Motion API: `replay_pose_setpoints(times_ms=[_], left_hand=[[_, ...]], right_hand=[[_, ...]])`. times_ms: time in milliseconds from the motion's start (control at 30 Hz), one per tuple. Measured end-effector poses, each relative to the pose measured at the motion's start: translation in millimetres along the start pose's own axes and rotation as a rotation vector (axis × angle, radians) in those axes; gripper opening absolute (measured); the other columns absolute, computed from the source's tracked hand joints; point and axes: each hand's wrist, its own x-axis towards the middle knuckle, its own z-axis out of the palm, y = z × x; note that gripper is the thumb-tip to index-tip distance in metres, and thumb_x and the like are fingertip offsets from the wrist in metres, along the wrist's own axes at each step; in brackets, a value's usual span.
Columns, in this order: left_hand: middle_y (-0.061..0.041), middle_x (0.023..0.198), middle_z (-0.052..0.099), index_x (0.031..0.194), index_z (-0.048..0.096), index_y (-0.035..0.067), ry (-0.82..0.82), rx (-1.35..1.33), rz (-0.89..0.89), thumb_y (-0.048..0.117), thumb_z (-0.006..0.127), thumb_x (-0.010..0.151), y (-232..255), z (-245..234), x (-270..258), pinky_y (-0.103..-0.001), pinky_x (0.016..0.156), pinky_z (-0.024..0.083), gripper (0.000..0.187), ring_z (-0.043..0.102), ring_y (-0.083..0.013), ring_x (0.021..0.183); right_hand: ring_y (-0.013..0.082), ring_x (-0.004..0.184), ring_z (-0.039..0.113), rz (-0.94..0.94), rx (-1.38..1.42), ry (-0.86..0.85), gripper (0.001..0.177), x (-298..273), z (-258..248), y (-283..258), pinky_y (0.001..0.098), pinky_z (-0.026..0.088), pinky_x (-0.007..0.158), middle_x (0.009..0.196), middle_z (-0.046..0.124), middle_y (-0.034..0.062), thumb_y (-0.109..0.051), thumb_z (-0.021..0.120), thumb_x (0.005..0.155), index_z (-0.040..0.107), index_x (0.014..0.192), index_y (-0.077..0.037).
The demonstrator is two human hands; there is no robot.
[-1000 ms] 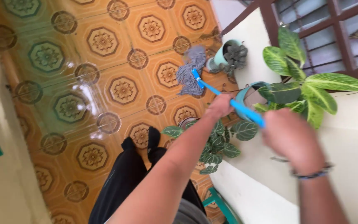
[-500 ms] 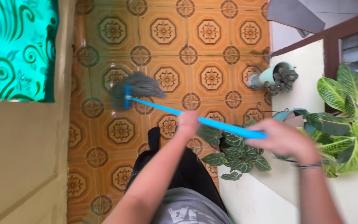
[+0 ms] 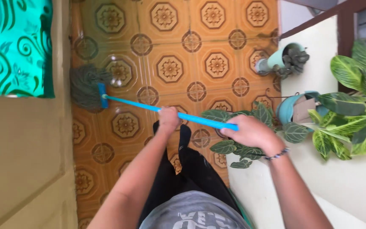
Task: Mop the tiled floor in the home environment.
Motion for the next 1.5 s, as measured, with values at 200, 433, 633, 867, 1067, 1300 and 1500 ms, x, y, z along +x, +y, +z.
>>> replay_pose_setpoints(times_ms=[200, 433, 633, 867, 1067, 1300, 1500], left_hand=[[-0.017, 0.092, 0.074, 0.084, 0.077, 0.008, 0.066, -0.284, 0.165, 0.017, 0.072, 0.079, 184, 9, 18, -0.048, 0.085, 0.052, 0.012, 0.068, -0.0365, 0.099], [-0.022, 0.094, 0.072, 0.086, 0.073, 0.000, -0.026, -0.448, 0.393, 0.026, 0.079, 0.070, 373, 68, 42, -0.047, 0.086, 0.055, 0.030, 0.068, -0.0400, 0.098], [-0.020, 0.094, 0.075, 0.091, 0.074, 0.007, -0.246, -0.781, 0.425, 0.021, 0.074, 0.080, 396, 75, 45, -0.045, 0.082, 0.058, 0.018, 0.071, -0.0381, 0.092], [-0.015, 0.097, 0.074, 0.099, 0.074, 0.014, -0.236, -0.581, 0.616, 0.030, 0.075, 0.082, 405, 8, 14, -0.047, 0.085, 0.057, 0.023, 0.071, -0.0369, 0.095], [-0.013, 0.103, 0.075, 0.097, 0.076, 0.015, -0.132, -0.444, 0.486, 0.038, 0.070, 0.087, 351, -30, 3, -0.047, 0.086, 0.058, 0.026, 0.072, -0.0357, 0.098], [-0.018, 0.094, 0.074, 0.093, 0.077, 0.011, 0.004, -0.318, 0.161, 0.022, 0.073, 0.086, 141, -26, -2, -0.049, 0.084, 0.057, 0.014, 0.071, -0.0385, 0.095], [-0.022, 0.100, 0.072, 0.091, 0.074, 0.000, -0.104, -0.126, -0.245, 0.029, 0.079, 0.084, -28, 3, -18, -0.045, 0.080, 0.062, 0.030, 0.073, -0.0377, 0.096]], right_hand=[[0.0299, 0.082, 0.074, 0.306, -0.151, 0.156, 0.031, -103, -69, 55, 0.0430, 0.056, 0.079, 0.087, 0.078, 0.0105, -0.045, 0.077, 0.085, 0.078, 0.107, -0.023], [0.0305, 0.089, 0.073, 0.633, -0.404, 0.267, 0.023, -173, -97, 65, 0.0457, 0.057, 0.084, 0.087, 0.076, 0.0099, -0.041, 0.074, 0.087, 0.080, 0.105, -0.026], [0.0363, 0.070, 0.072, 0.342, -0.647, 0.571, 0.011, -139, -44, 100, 0.0473, 0.058, 0.065, 0.071, 0.070, 0.0169, -0.011, 0.069, 0.082, 0.078, 0.076, -0.010], [0.0350, 0.077, 0.072, 0.438, -0.488, 0.368, 0.011, -183, -93, 114, 0.0473, 0.057, 0.076, 0.079, 0.073, 0.0158, -0.022, 0.076, 0.081, 0.079, 0.088, -0.014], [0.0293, 0.076, 0.070, 0.442, -0.358, 0.249, 0.031, -184, -130, 117, 0.0416, 0.058, 0.075, 0.079, 0.076, 0.0134, -0.031, 0.082, 0.083, 0.083, 0.112, -0.023], [0.0194, 0.071, 0.076, -0.120, 0.001, 0.119, 0.035, -63, -80, 93, 0.0364, 0.057, 0.069, 0.083, 0.081, 0.0067, -0.031, 0.081, 0.076, 0.080, 0.105, -0.012], [0.0311, 0.083, 0.072, -0.201, 0.005, 0.066, 0.020, 7, 21, -3, 0.0421, 0.056, 0.078, 0.087, 0.076, 0.0112, -0.031, 0.075, 0.085, 0.079, 0.100, -0.018]])
